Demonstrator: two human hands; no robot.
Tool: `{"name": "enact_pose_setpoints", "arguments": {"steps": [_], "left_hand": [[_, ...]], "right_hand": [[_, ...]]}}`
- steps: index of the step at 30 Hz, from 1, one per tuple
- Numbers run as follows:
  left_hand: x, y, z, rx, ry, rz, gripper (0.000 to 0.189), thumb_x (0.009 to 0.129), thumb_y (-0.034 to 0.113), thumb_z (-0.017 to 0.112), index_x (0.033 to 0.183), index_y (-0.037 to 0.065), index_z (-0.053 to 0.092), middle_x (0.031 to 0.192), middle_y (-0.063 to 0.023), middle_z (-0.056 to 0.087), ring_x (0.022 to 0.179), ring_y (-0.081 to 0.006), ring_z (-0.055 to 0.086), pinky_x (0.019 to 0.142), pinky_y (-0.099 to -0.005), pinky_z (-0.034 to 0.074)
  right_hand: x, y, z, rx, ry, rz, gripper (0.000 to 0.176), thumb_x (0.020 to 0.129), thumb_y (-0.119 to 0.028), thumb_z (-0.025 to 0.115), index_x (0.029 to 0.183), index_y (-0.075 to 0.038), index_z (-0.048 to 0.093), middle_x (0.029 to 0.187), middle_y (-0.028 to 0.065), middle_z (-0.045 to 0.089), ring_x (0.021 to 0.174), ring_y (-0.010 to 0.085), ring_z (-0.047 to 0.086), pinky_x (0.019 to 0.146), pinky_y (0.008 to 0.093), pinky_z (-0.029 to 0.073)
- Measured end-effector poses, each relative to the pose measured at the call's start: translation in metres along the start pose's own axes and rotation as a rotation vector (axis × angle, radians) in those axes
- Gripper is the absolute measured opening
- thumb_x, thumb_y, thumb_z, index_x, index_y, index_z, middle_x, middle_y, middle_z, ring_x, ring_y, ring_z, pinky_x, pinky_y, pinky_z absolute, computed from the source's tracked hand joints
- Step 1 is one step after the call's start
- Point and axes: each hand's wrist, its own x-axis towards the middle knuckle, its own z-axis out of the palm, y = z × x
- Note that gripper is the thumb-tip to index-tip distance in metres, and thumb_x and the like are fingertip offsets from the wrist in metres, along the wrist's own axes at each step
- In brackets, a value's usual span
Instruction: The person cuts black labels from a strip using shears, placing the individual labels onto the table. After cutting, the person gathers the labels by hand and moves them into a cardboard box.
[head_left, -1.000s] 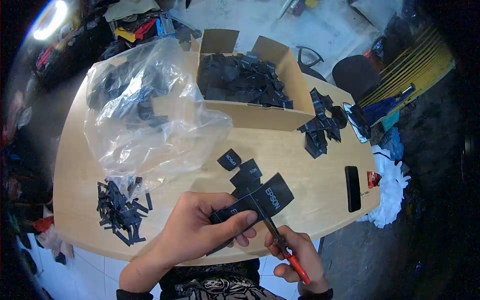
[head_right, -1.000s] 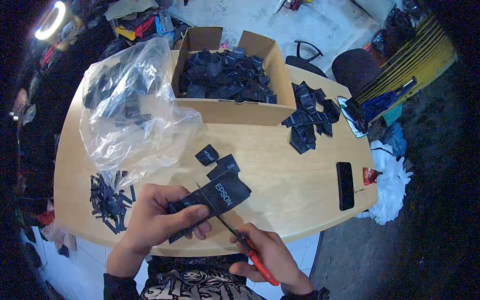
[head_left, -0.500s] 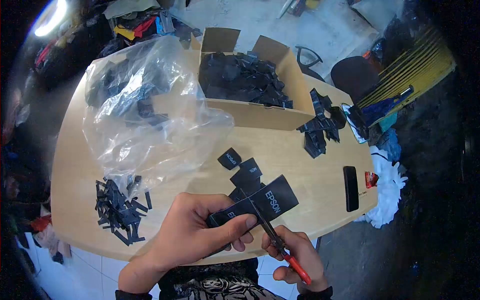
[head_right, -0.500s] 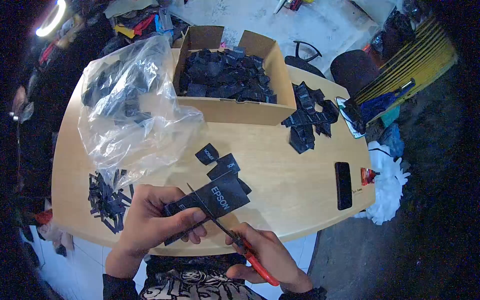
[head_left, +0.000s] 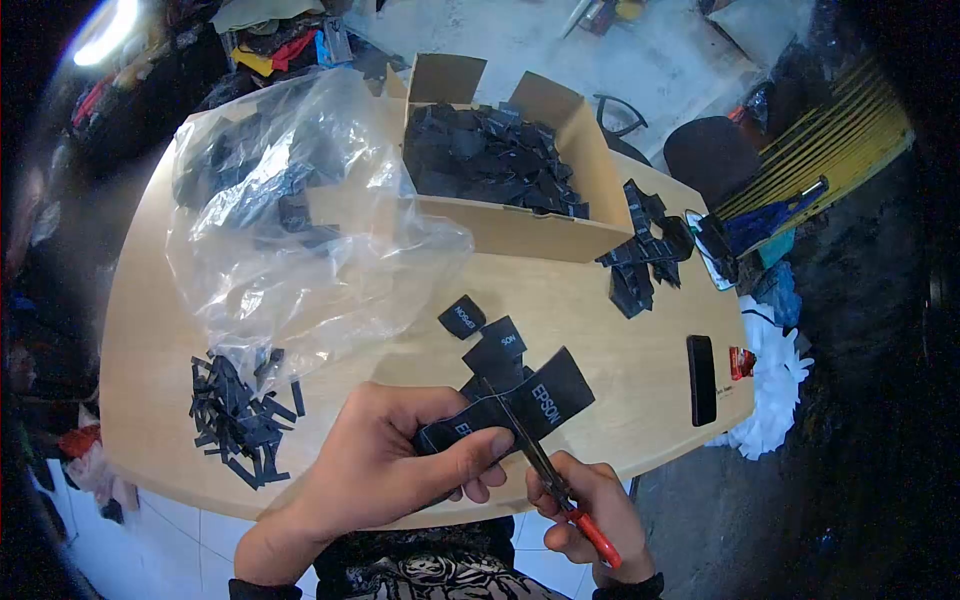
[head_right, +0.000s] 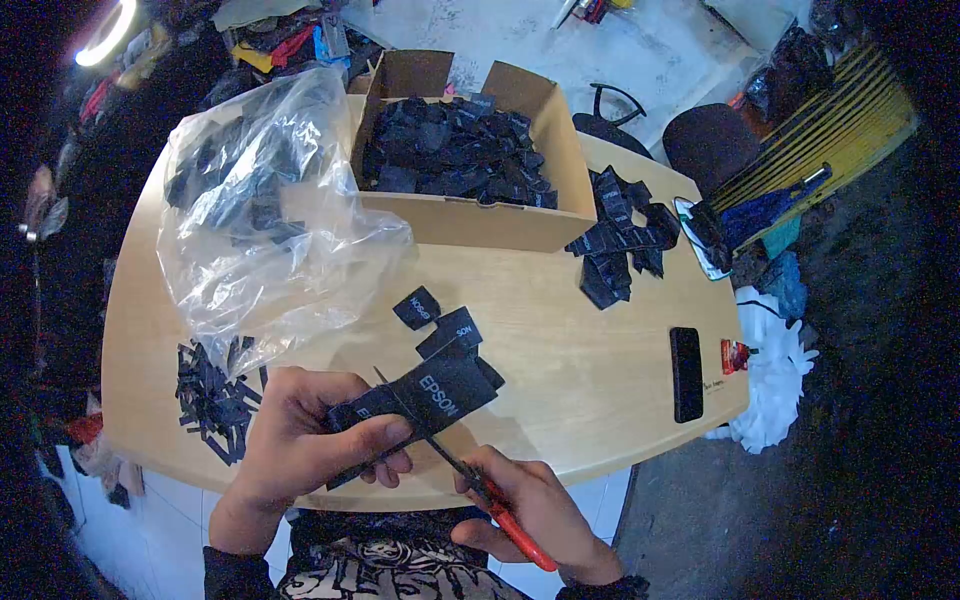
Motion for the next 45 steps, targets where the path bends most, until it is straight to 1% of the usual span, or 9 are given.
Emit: {"name": "enact_pose_setpoints", "arguments": {"steps": [7,18,20,22,30,32,34,38,45], "left_hand": [[-0.001,0.001,0.0,0.021,-0.012,0.023,0.012,0.078,0.002,0.064,0.072,-0.007,0.06,0.065,-0.0141,0.064,0.054,-0.0143,0.062,0.051,-0.0239,0.051],[-0.002,0.001,-0.002,0.043,-0.02,0.032,0.011,0.077,0.001,0.064,0.071,-0.007,0.06,0.064,-0.0142,0.063,0.054,-0.0147,0.062,0.051,-0.0243,0.051],[-0.003,0.0,-0.005,0.06,-0.07,0.022,0.016,0.083,0.011,0.063,0.079,-0.004,0.063,0.067,-0.0061,0.064,0.059,-0.0081,0.06,0.055,-0.0202,0.049],[-0.004,0.001,-0.005,0.052,-0.065,0.017,0.016,0.083,0.011,0.063,0.079,-0.004,0.063,0.067,-0.006,0.064,0.059,-0.008,0.06,0.055,-0.0202,0.049],[-0.004,0.001,-0.007,0.059,-0.059,0.013,0.016,0.082,0.011,0.063,0.079,-0.004,0.063,0.066,-0.0057,0.064,0.059,-0.0075,0.06,0.055,-0.0201,0.048],[-0.003,0.002,-0.005,0.043,-0.011,0.024,0.01,0.077,0.001,0.064,0.072,-0.007,0.06,0.064,-0.0136,0.064,0.053,-0.0137,0.061,0.051,-0.0238,0.051],[-0.003,0.001,-0.005,0.022,-0.008,0.025,0.01,0.078,0.001,0.064,0.072,-0.007,0.06,0.064,-0.0135,0.064,0.053,-0.0137,0.061,0.051,-0.0238,0.051],[-0.003,0.0,-0.009,0.045,-0.053,0.022,0.016,0.083,0.012,0.063,0.079,-0.004,0.063,0.067,-0.0056,0.064,0.058,-0.0072,0.059,0.055,-0.0199,0.048],[-0.001,0.0,-0.008,0.047,-0.054,0.023,0.017,0.082,0.012,0.064,0.079,-0.004,0.064,0.067,-0.0056,0.064,0.058,-0.0071,0.059,0.054,-0.0196,0.048]], "right_hand": [[-0.001,0.002,0.004,0.007,0.058,-0.055,0.045,0.069,-0.03,0.076,0.095,-0.004,0.051,0.064,0.0048,0.048,0.057,0.0154,0.047,0.057,0.0252,0.04],[-0.001,-0.001,0.003,-0.107,0.071,-0.017,0.047,0.069,-0.031,0.077,0.1,-0.003,0.055,0.063,0.0071,0.053,0.055,0.0167,0.051,0.056,0.0258,0.043],[-0.001,-0.001,0.005,-0.117,0.074,0.007,0.048,0.068,-0.031,0.077,0.101,-0.004,0.055,0.064,0.0075,0.053,0.054,0.0168,0.051,0.056,0.0258,0.043],[0.002,-0.001,0.011,-0.063,0.201,-0.043,0.051,0.066,-0.052,0.073,0.075,-0.005,0.053,0.055,-0.0009,0.046,0.05,0.0081,0.047,0.047,0.0217,0.035],[0.004,-0.003,0.012,-0.043,0.206,-0.016,0.049,0.065,-0.051,0.073,0.073,-0.007,0.053,0.055,-0.001,0.046,0.05,0.0082,0.047,0.048,0.0216,0.035],[0.003,-0.002,0.01,-0.035,0.203,-0.005,0.049,0.065,-0.051,0.073,0.073,-0.007,0.053,0.055,-0.001,0.046,0.05,0.0082,0.047,0.048,0.0216,0.035],[0.002,-0.001,0.005,-0.162,0.081,-0.031,0.045,0.069,-0.022,0.077,0.103,-0.002,0.055,0.07,0.0075,0.058,0.062,0.0103,0.054,0.059,0.0237,0.044],[0.002,-0.004,0.004,-0.138,0.072,-0.027,0.046,0.068,-0.021,0.077,0.103,-0.001,0.054,0.071,0.0086,0.059,0.062,0.0127,0.056,0.059,0.0242,0.045],[0.002,-0.006,0.006,-0.286,0.082,-0.003,0.047,0.067,-0.018,0.078,0.105,-0.001,0.054,0.071,0.009,0.06,0.06,0.0147,0.058,0.058,0.025,0.046]]}}
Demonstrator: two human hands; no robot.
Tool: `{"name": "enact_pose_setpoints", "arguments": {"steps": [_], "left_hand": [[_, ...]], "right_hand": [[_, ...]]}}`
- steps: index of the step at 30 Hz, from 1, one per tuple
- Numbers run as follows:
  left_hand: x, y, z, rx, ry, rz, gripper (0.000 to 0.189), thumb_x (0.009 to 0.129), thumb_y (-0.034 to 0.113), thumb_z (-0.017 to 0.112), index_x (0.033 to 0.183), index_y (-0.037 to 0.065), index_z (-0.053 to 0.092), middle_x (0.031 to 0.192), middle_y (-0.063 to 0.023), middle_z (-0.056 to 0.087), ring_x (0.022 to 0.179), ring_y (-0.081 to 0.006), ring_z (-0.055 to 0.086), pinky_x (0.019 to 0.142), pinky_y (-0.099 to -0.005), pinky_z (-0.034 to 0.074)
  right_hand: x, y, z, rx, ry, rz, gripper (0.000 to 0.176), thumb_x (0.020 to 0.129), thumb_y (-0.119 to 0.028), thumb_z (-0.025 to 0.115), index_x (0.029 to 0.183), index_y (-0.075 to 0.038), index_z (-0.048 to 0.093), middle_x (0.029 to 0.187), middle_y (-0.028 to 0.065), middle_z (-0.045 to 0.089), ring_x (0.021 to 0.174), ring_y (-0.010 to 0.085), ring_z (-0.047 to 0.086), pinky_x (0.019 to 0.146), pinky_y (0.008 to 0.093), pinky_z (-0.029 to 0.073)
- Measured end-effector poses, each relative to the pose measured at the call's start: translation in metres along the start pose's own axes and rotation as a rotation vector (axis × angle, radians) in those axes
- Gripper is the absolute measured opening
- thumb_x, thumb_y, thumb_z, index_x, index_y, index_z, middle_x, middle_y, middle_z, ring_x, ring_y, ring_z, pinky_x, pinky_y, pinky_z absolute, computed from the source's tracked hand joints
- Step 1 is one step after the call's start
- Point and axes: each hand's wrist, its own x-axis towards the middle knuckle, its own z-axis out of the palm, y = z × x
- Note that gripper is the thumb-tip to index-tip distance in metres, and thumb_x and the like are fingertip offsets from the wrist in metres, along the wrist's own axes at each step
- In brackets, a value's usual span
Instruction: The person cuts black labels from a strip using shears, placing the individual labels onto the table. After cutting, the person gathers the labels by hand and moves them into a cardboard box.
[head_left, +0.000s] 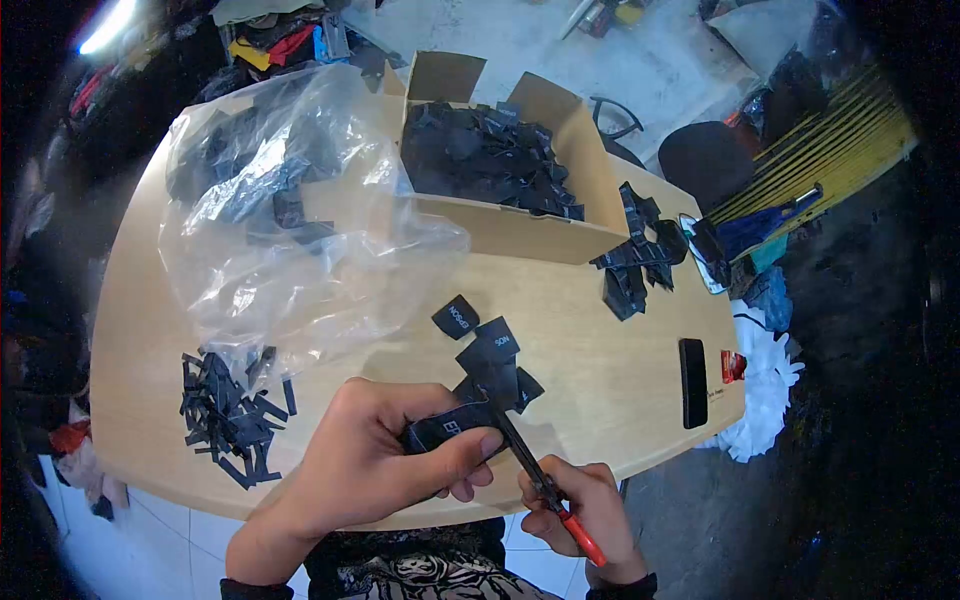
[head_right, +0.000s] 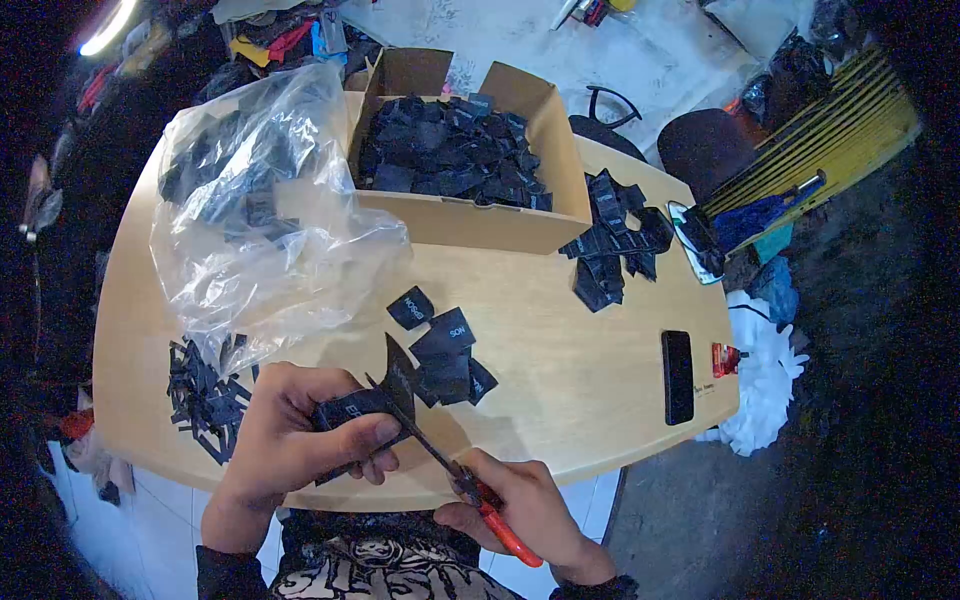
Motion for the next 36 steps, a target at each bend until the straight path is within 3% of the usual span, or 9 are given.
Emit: {"name": "enact_pose_setpoints", "arguments": {"steps": [2,9,11,18,27,28,30,32,36], "left_hand": [[0.001,0.0,0.002,0.001,0.045,0.019,0.011,0.078,0.003,0.064,0.072,-0.006,0.061,0.064,-0.012,0.064,0.053,-0.0124,0.06,0.051,-0.0228,0.05],[0.003,0.002,0.0,0.033,0.037,-0.001,0.011,0.078,0.003,0.065,0.072,-0.006,0.061,0.064,-0.0113,0.063,0.054,-0.0117,0.06,0.051,-0.0219,0.049],[0.004,-0.001,-0.001,0.032,0.042,0.017,0.011,0.078,0.003,0.064,0.072,-0.006,0.061,0.063,-0.0107,0.063,0.054,-0.0115,0.06,0.051,-0.0216,0.049],[0.012,0.002,-0.001,0.065,0.005,-0.033,0.012,0.079,0.005,0.064,0.073,-0.005,0.062,0.063,-0.0083,0.063,0.054,-0.0099,0.06,0.05,-0.0199,0.047],[0.042,-0.005,0.017,0.243,-0.144,-0.079,0.014,0.081,0.011,0.063,0.075,-0.002,0.063,0.065,-0.005,0.063,0.057,-0.0081,0.06,0.049,-0.0185,0.045],[0.046,-0.005,0.018,0.234,-0.167,-0.094,0.014,0.081,0.012,0.063,0.076,-0.002,0.063,0.065,-0.0046,0.063,0.057,-0.0081,0.06,0.049,-0.0186,0.045],[0.052,-0.003,0.02,0.23,-0.185,-0.118,0.014,0.081,0.012,0.063,0.077,-0.001,0.063,0.065,-0.0042,0.063,0.057,-0.008,0.06,0.049,-0.0187,0.045],[0.052,0.004,0.017,0.263,-0.168,-0.117,0.02,0.083,0.016,0.06,0.078,-0.002,0.063,0.066,-0.0038,0.063,0.059,-0.0082,0.06,0.054,-0.0215,0.048],[0.02,0.037,-0.001,0.244,0.029,-0.041,0.018,0.083,0.015,0.061,0.078,-0.002,0.063,0.065,-0.0037,0.062,0.058,-0.0073,0.059,0.05,-0.0194,0.045]], "right_hand": [[0.0,0.002,0.002,0.041,0.035,-0.032,0.048,0.068,-0.019,0.077,0.105,-0.001,0.054,0.069,0.0095,0.06,0.06,0.0181,0.06,0.058,0.0257,0.047],[0.004,0.004,0.007,0.056,0.084,-0.067,0.046,0.07,-0.023,0.076,0.104,-0.001,0.054,0.067,0.009,0.06,0.059,0.0202,0.061,0.058,0.0254,0.048],[0.004,0.006,0.013,0.134,0.188,-0.03,0.043,0.071,-0.043,0.071,0.073,-0.004,0.054,0.054,0.0037,0.05,0.048,0.0151,0.05,0.051,0.0242,0.041],[0.001,0.012,0.01,0.076,0.151,0.045,0.042,0.073,-0.041,0.07,0.072,-0.003,0.053,0.053,0.0048,0.05,0.048,0.015,0.052,0.05,0.0245,0.041],[-0.014,0.035,0.004,0.082,0.266,0.072,0.045,0.075,-0.048,0.065,0.07,-0.004,0.052,0.051,0.0043,0.05,0.047,0.0149,0.054,0.049,0.0249,0.042],[-0.015,0.035,0.001,0.087,0.269,0.074,0.045,0.075,-0.048,0.065,0.07,-0.004,0.052,0.051,0.0043,0.05,0.047,0.0149,0.054,0.049,0.0249,0.042],[-0.014,0.03,-0.005,0.045,0.231,0.103,0.03,0.074,-0.024,0.071,0.081,-0.003,0.052,0.053,0.0137,0.052,0.051,0.0294,0.058,0.048,0.0304,0.043],[-0.014,0.043,0.001,0.179,0.322,0.121,0.028,0.075,-0.025,0.068,0.077,-0.003,0.052,0.05,0.0082,0.048,0.045,0.0159,0.05,0.047,0.0273,0.041],[-0.014,0.042,0.003,0.514,0.45,0.122,0.042,0.077,-0.045,0.061,0.074,-0.005,0.049,0.052,-0.0026,0.044,0.047,0.006,0.043,0.044,0.0213,0.034]]}}
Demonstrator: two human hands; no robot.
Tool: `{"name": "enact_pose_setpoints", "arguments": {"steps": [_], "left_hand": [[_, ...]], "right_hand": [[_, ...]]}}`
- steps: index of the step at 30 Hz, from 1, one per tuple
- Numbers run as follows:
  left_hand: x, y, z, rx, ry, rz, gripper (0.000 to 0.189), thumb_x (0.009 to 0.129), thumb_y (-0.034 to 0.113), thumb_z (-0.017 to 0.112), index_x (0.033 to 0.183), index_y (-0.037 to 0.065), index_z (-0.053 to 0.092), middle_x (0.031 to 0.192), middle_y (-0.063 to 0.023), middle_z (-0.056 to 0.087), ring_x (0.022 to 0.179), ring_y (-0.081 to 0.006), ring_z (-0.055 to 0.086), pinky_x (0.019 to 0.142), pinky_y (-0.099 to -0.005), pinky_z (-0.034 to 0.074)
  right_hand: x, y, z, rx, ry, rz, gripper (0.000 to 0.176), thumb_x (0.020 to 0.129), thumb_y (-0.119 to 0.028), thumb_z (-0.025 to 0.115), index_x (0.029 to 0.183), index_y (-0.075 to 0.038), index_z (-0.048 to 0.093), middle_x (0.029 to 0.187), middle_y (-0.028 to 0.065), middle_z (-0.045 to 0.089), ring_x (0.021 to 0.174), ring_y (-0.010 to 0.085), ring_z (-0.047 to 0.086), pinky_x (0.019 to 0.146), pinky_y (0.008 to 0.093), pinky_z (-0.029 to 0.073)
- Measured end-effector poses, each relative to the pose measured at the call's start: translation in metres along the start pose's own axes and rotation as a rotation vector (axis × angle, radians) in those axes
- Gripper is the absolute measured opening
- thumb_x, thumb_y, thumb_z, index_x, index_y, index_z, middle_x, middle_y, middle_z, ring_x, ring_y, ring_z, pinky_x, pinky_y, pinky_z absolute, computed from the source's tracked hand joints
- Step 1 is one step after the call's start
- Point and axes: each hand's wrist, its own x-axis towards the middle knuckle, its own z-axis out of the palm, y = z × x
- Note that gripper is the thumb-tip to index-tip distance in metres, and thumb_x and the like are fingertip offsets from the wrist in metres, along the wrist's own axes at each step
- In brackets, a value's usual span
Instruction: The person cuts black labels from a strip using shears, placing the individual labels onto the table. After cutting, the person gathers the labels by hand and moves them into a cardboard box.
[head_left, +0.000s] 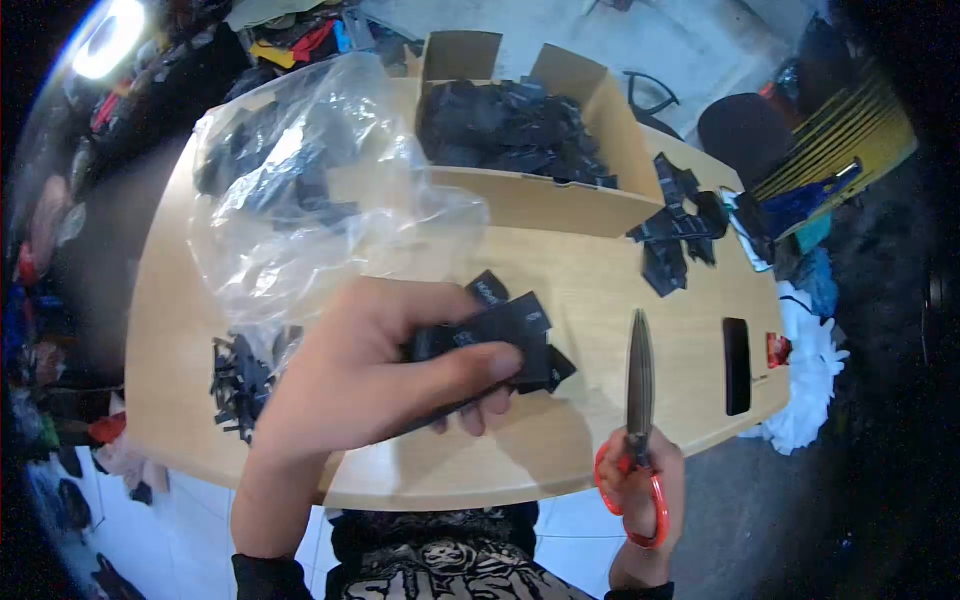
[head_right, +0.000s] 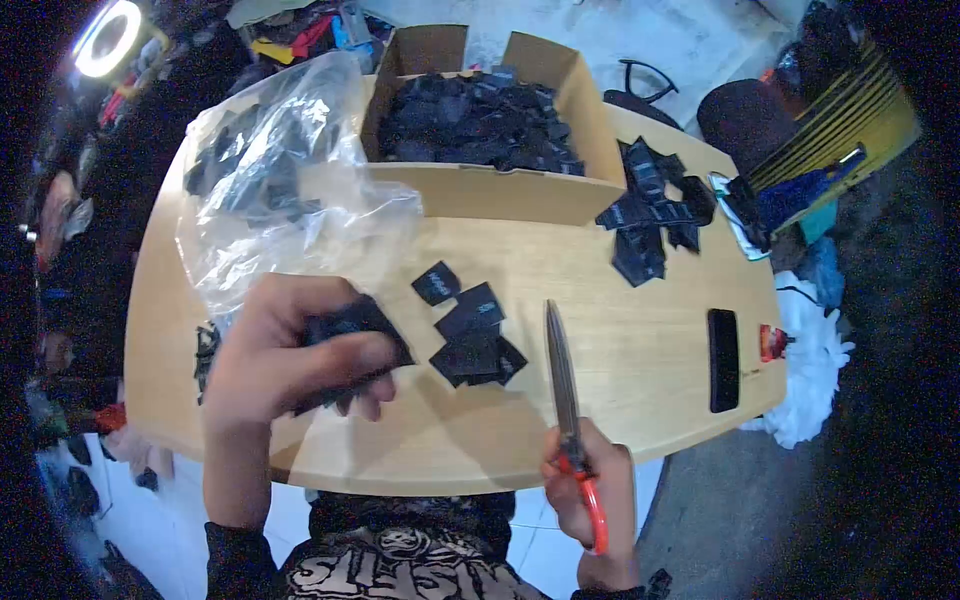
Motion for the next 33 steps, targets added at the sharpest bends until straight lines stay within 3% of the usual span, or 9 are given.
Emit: {"name": "enact_pose_setpoints", "arguments": {"steps": [2,6,10,20,24,26,28,29,33], "left_hand": [[-0.025,-0.009,-0.014,-0.023,0.092,0.067,0.014,0.082,0.013,0.062,0.079,-0.001,0.063,0.065,-0.0037,0.063,0.056,-0.0073,0.059,0.048,-0.0186,0.044],[-0.062,-0.037,-0.013,0.642,0.48,0.141,0.009,0.077,0.006,0.064,0.084,0.001,0.064,0.066,-0.0089,0.063,0.052,-0.0152,0.062,0.049,-0.0248,0.046],[-0.062,-0.085,0.002,1.118,0.447,0.115,0.022,0.072,0.001,0.061,0.093,0.006,0.062,0.072,-0.0133,0.062,0.061,-0.0281,0.061,0.056,-0.0333,0.048],[0.013,-0.093,0.021,0.682,0.096,0.451,0.016,0.077,0.007,0.062,0.092,0.002,0.063,0.071,-0.013,0.063,0.058,-0.0255,0.063,0.054,-0.0298,0.049],[0.0,-0.065,0.04,0.379,-0.081,0.186,0.013,0.083,0.008,0.058,0.093,0.001,0.064,0.077,-0.0088,0.066,0.062,-0.0131,0.065,0.057,-0.0249,0.05],[-0.009,-0.07,0.046,0.336,-0.185,0.179,0.027,0.084,0.009,0.058,0.11,0.002,0.056,0.08,-0.0087,0.066,0.065,-0.0127,0.065,0.061,-0.0248,0.051],[-0.019,-0.069,0.055,0.23,-0.295,0.049,0.046,0.084,0.016,0.06,0.125,0.006,0.04,0.075,-0.0123,0.065,0.061,-0.0219,0.064,0.062,-0.0305,0.05],[-0.022,-0.073,0.056,0.218,-0.305,0.11,0.058,0.085,0.016,0.06,0.132,0.009,0.027,0.081,-0.0123,0.066,0.063,-0.0218,0.065,0.063,-0.0312,0.05],[-0.026,-0.077,0.052,0.16,-0.196,0.103,0.047,0.084,0.016,0.062,0.125,0.005,0.041,0.077,-0.0109,0.065,0.062,-0.0173,0.064,0.061,-0.0283,0.05]], "right_hand": [[-0.001,0.011,-0.005,0.095,-0.053,-0.033,0.048,0.076,-0.05,0.061,0.075,-0.004,0.048,0.052,-0.0047,0.042,0.047,0.0039,0.041,0.044,0.0195,0.032],[0.002,0.004,0.001,0.123,-0.068,-0.019,0.06,0.072,-0.062,0.061,0.076,-0.003,0.047,0.053,-0.0048,0.042,0.047,0.0025,0.039,0.043,0.0187,0.031],[0.004,0.006,0.008,0.103,-0.092,0.027,0.062,0.07,-0.063,0.061,0.077,-0.003,0.047,0.054,-0.0043,0.042,0.048,0.0026,0.039,0.044,0.0182,0.031],[-0.011,0.011,0.005,0.124,-0.019,-0.028,0.046,0.079,-0.046,0.063,0.08,-0.002,0.049,0.057,-0.0045,0.044,0.051,0.0026,0.04,0.046,0.0175,0.031],[-0.011,0.005,0.006,-0.023,-0.003,-0.152,0.037,0.076,-0.033,0.071,0.084,-0.002,0.051,0.061,-0.0014,0.052,0.054,0.0038,0.046,0.05,0.0184,0.038],[-0.008,0.001,0.015,0.033,0.011,-0.184,0.036,0.072,-0.025,0.076,0.087,-0.002,0.052,0.065,0.0011,0.058,0.056,0.0043,0.052,0.052,0.0189,0.043],[-0.005,-0.01,0.025,0.04,0.024,-0.192,0.037,0.067,-0.02,0.078,0.084,-0.001,0.052,0.065,0.0033,0.056,0.055,0.0038,0.048,0.048,0.0155,0.032],[-0.005,-0.022,0.03,-0.012,0.018,-0.181,0.033,0.062,-0.002,0.077,0.084,0.0,0.053,0.065,0.0007,0.054,0.054,0.0027,0.045,0.047,0.0163,0.03],[0.005,-0.016,0.033,-0.105,-0.093,-0.278,0.029,0.069,-0.004,0.074,0.091,-0.002,0.055,0.065,0.0002,0.059,0.058,0.0031,0.056,0.051,0.0179,0.045]]}}
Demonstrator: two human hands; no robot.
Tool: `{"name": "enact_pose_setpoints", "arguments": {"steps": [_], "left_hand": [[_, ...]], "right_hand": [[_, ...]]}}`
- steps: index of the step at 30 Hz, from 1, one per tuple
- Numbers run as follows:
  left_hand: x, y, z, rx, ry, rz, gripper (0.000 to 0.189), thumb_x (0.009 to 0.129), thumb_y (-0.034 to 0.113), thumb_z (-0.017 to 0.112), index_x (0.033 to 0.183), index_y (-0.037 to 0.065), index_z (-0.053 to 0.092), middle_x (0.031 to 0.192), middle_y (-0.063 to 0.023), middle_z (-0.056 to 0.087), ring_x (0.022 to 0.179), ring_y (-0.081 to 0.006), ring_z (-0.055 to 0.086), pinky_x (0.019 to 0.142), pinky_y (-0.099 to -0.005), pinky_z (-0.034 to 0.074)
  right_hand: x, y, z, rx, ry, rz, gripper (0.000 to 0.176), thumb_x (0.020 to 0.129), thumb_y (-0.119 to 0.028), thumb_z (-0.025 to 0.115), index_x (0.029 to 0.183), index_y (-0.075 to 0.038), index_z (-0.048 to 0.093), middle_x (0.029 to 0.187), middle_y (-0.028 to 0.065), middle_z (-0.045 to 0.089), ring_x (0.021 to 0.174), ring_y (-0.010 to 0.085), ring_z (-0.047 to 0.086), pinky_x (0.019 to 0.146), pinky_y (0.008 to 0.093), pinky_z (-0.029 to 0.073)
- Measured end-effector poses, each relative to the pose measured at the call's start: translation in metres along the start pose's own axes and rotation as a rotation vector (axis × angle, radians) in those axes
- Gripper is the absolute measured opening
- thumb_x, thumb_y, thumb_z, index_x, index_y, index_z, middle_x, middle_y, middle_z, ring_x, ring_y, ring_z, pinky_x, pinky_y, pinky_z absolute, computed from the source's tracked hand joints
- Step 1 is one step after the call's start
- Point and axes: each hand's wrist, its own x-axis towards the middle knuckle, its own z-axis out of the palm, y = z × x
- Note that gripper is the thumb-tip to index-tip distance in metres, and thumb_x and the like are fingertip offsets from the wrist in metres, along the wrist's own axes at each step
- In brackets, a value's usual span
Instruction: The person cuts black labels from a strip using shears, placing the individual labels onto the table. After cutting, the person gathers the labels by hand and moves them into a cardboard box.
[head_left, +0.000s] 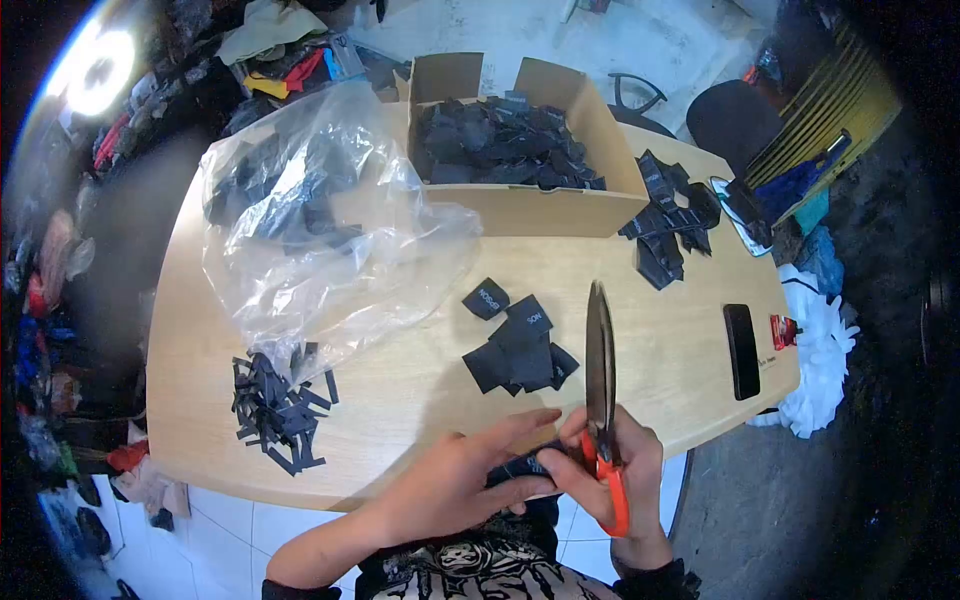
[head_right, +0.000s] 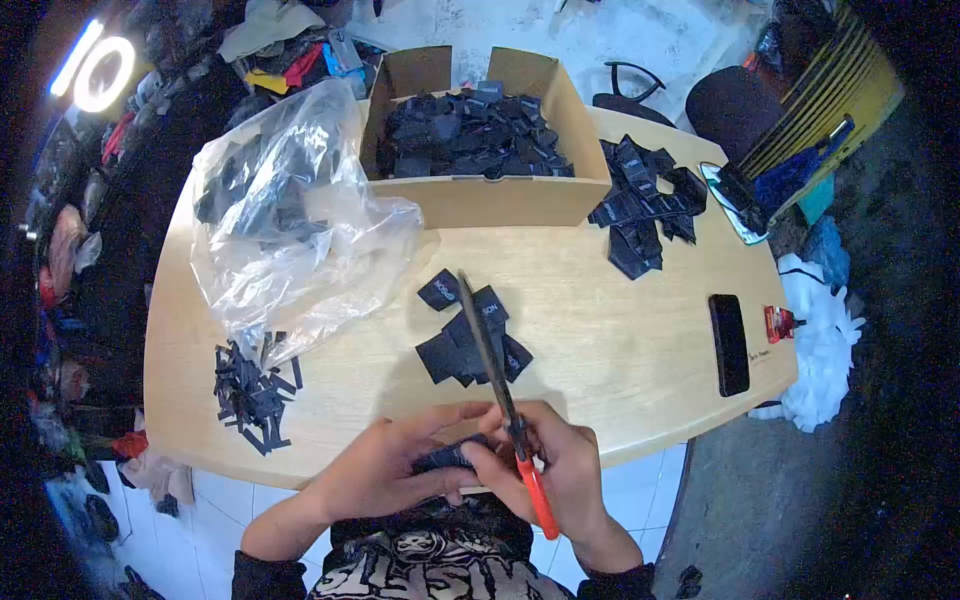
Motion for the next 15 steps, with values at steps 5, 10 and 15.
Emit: {"name": "enact_pose_setpoints", "arguments": {"steps": [5,10,15], "left_hand": [[-0.009,0.004,-0.02,-0.074,-0.057,-0.132,0.014,0.085,0.011,0.059,0.091,0.0,0.063,0.081,-0.0065,0.067,0.065,-0.0113,0.064,0.055,-0.0209,0.049],[-0.011,0.001,-0.023,-0.317,0.044,-0.25,0.019,0.085,0.015,0.06,0.087,-0.004,0.063,0.078,-0.008,0.066,0.066,-0.0133,0.065,0.052,-0.0213,0.048],[-0.009,-0.005,-0.025,-0.41,0.118,-0.237,0.02,0.085,0.014,0.06,0.089,-0.005,0.063,0.077,-0.0091,0.066,0.066,-0.013,0.064,0.053,-0.0221,0.049]], "right_hand": [[0.014,-0.002,0.0,0.078,0.085,-0.038,0.029,0.07,0.0,0.072,0.093,-0.002,0.054,0.07,0.0007,0.059,0.063,0.0033,0.055,0.056,0.0177,0.045],[0.019,-0.006,0.003,0.091,0.106,-0.041,0.03,0.07,-0.001,0.073,0.093,-0.003,0.053,0.068,-0.0008,0.057,0.063,0.0032,0.055,0.058,0.018,0.045],[0.02,-0.015,0.01,0.186,0.204,0.061,0.026,0.068,0.004,0.068,0.088,-0.002,0.051,0.068,-0.0015,0.046,0.062,0.0051,0.042,0.059,0.0185,0.034]]}}
